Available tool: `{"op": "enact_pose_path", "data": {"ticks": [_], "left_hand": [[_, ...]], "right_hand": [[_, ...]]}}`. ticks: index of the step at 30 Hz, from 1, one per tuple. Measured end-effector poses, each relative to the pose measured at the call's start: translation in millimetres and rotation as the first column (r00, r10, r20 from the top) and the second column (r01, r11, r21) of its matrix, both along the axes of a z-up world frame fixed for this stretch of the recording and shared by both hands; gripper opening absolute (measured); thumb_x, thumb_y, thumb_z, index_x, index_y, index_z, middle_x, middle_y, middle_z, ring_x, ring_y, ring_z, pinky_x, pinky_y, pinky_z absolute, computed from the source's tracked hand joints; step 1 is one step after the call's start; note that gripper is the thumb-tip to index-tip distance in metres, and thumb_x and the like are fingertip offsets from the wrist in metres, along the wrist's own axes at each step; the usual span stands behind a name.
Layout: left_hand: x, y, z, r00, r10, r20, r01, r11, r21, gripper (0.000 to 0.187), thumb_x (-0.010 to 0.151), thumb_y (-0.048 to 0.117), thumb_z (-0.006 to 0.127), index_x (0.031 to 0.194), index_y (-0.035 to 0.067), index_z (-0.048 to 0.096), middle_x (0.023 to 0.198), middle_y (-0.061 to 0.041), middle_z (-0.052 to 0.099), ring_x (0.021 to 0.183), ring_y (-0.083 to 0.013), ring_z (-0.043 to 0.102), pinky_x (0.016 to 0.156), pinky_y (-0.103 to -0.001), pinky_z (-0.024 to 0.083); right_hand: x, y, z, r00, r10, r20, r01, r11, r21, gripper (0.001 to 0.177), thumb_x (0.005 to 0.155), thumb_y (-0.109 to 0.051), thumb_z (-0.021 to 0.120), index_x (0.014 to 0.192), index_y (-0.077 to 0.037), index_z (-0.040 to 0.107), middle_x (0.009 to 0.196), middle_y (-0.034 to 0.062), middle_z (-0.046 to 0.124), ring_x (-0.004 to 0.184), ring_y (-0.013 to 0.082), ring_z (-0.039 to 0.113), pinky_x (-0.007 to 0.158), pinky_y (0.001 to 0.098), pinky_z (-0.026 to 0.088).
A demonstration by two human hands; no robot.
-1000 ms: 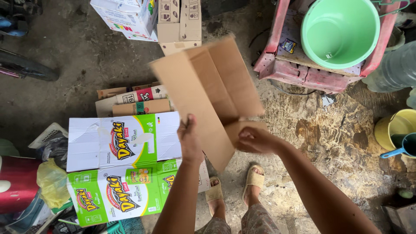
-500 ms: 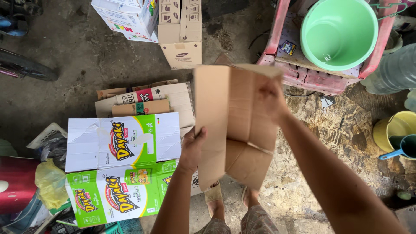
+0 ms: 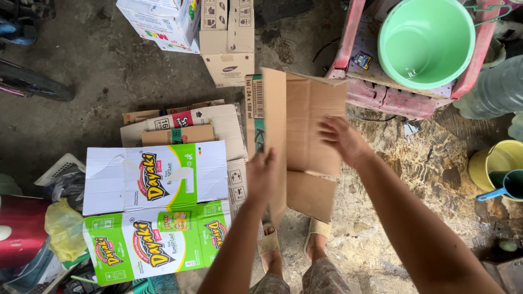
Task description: The person flattens empty cardboard boxes by hand, one at a time, opening the flaps and pressing the boxes flat on the floor, then stacks the flattened cardboard pieces on a pile of already flattened boxes.
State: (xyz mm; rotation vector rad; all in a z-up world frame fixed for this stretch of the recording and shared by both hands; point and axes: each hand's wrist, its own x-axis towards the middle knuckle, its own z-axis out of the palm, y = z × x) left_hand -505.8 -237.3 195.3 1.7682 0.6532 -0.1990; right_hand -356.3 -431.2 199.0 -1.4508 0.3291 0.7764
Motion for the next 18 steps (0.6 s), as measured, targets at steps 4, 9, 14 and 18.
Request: {"op": "enact_pose_path", "data": {"ticks": [4,9,14,18], "left_hand": [[0.9,-44.9,8.7,0.966,-0.039,0.255,-0.065,0.920,0.387,0.038,0.105,0.020,0.048,0.137,0.009,0.065,0.114,-0.013,0.076,0.080,-0.0258,0.076,0.069,-0.035,0.062],[-6.4,-74.9,-2.4,0.911,-0.182,0.371,-0.100,0.774,0.625,0.046,0.098,0.011,0.052,0.144,0.003,0.057,0.142,-0.019,0.062,0.121,-0.0357,0.065,0.101,-0.044,0.056],[-20.7,-67.3,-42.5,0.883,-0.267,0.385,0.004,0.827,0.563,0.067,0.097,0.027,0.066,0.152,0.001,0.039,0.155,-0.026,0.041,0.142,-0.0436,0.039,0.116,-0.058,0.027],[-20.5,-22.9,-97.0,0.863,0.281,0.420,-0.427,0.851,0.307,0.082,0.094,0.042,0.068,0.157,0.004,0.032,0.155,-0.018,0.042,0.147,-0.0347,0.036,0.121,-0.053,0.023]], "right_hand": [[-25.3,26.1,33.5,0.990,0.137,0.037,-0.142,0.977,0.161,0.075,0.093,-0.046,0.059,0.153,-0.008,0.036,0.152,0.0199,0.051,0.136,0.0332,0.053,0.114,0.0452,0.042],[-35.6,63.5,29.7,0.978,0.063,0.201,-0.031,0.987,-0.160,0.061,0.088,-0.025,0.073,0.139,-0.002,0.050,0.137,0.0146,0.065,0.126,0.0226,0.059,0.110,0.0388,0.042],[-34.2,50.7,5.5,0.969,0.037,0.244,0.008,0.984,-0.181,0.036,0.098,-0.020,0.064,0.125,0.003,0.066,0.117,0.0121,0.075,0.106,0.0197,0.067,0.094,0.0363,0.053],[-43.8,24.9,6.4,0.930,0.299,0.213,-0.249,0.941,-0.230,0.033,0.095,-0.019,0.067,0.123,-0.002,0.066,0.110,0.0080,0.076,0.097,0.0177,0.069,0.089,0.0345,0.054]]}}
